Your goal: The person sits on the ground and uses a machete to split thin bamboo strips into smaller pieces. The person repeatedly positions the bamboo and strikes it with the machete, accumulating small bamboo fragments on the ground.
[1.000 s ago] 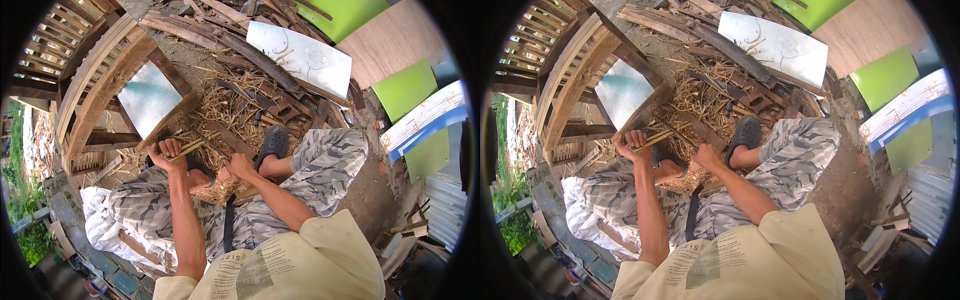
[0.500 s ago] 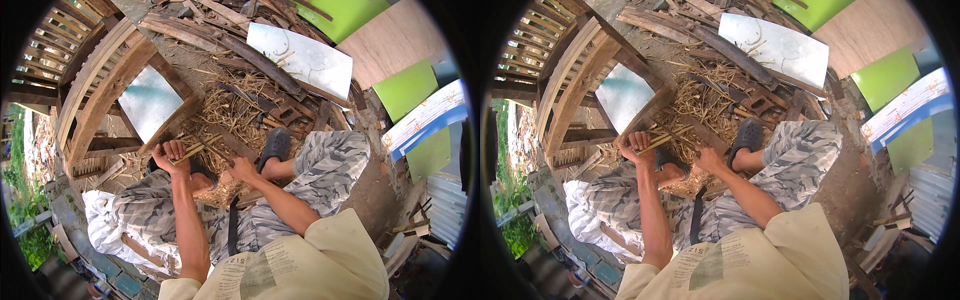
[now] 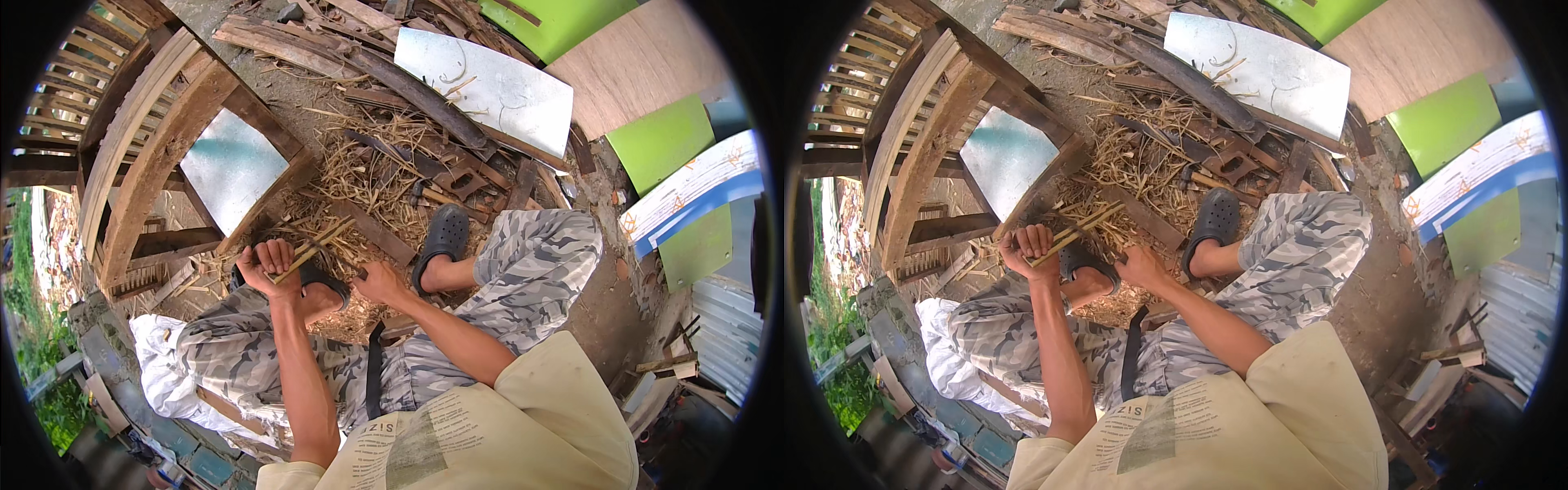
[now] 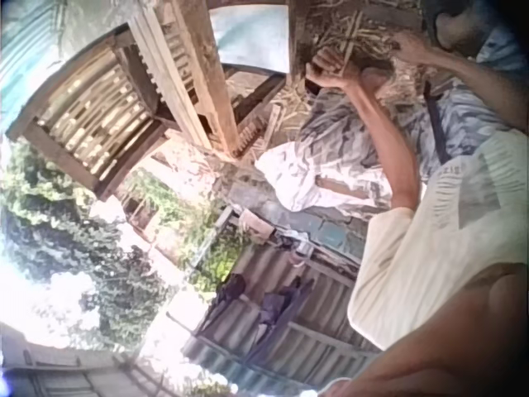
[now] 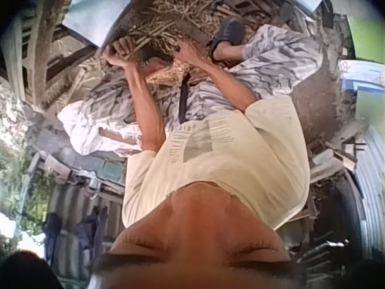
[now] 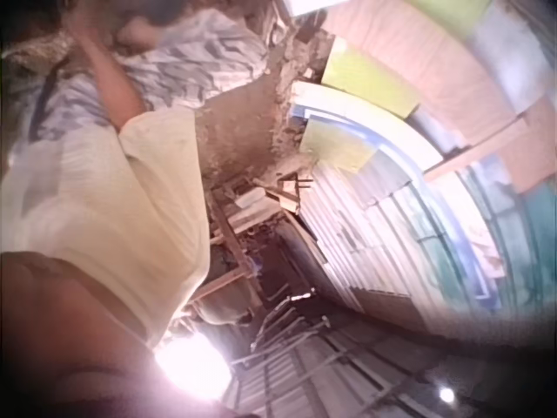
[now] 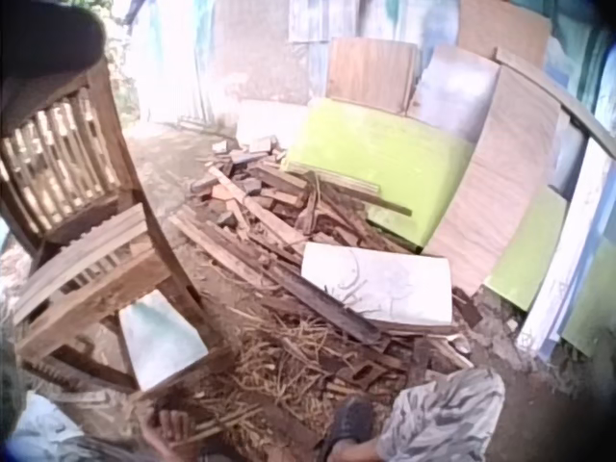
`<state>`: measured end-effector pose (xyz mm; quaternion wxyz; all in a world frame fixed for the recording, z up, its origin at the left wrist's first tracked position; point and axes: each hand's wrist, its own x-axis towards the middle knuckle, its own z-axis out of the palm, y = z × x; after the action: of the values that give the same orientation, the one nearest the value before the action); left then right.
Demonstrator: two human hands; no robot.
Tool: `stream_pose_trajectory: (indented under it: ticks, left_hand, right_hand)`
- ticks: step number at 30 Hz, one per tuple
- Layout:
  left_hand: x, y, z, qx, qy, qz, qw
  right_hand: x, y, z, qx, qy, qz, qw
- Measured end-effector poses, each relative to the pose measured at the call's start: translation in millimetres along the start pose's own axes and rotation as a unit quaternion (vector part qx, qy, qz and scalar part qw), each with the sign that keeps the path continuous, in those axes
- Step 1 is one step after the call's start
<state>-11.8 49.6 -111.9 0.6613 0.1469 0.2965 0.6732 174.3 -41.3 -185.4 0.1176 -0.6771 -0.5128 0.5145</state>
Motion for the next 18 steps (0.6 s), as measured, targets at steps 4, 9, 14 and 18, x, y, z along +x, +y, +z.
stream_pose_trajectory:
  ticks: [4, 9, 14, 18]
  left_hand:
    - [0.7, -0.9, 3.4, 0.006, -0.006, -0.006, 1.000]
    - [2.2, 0.0, 3.4, 0.016, 0.000, 0.006, 1.000]
    - [4.5, -1.8, 5.1, 0.000, -0.010, -0.008, 1.000]
    - [8.3, -2.9, 7.0, 0.010, 0.001, -0.017, 1.000]
  right_hand:
    - [26.5, 71.8, 1.5, -0.034, -0.027, 0.158, 0.986]
    - [12.9, 11.3, -9.3, -0.040, -0.037, 0.071, 0.996]
    - [28.2, 50.4, 7.0, -0.013, -0.029, 0.151, 0.988]
    - [30.7, 73.5, 1.8, -0.049, -0.013, 0.143, 0.988]
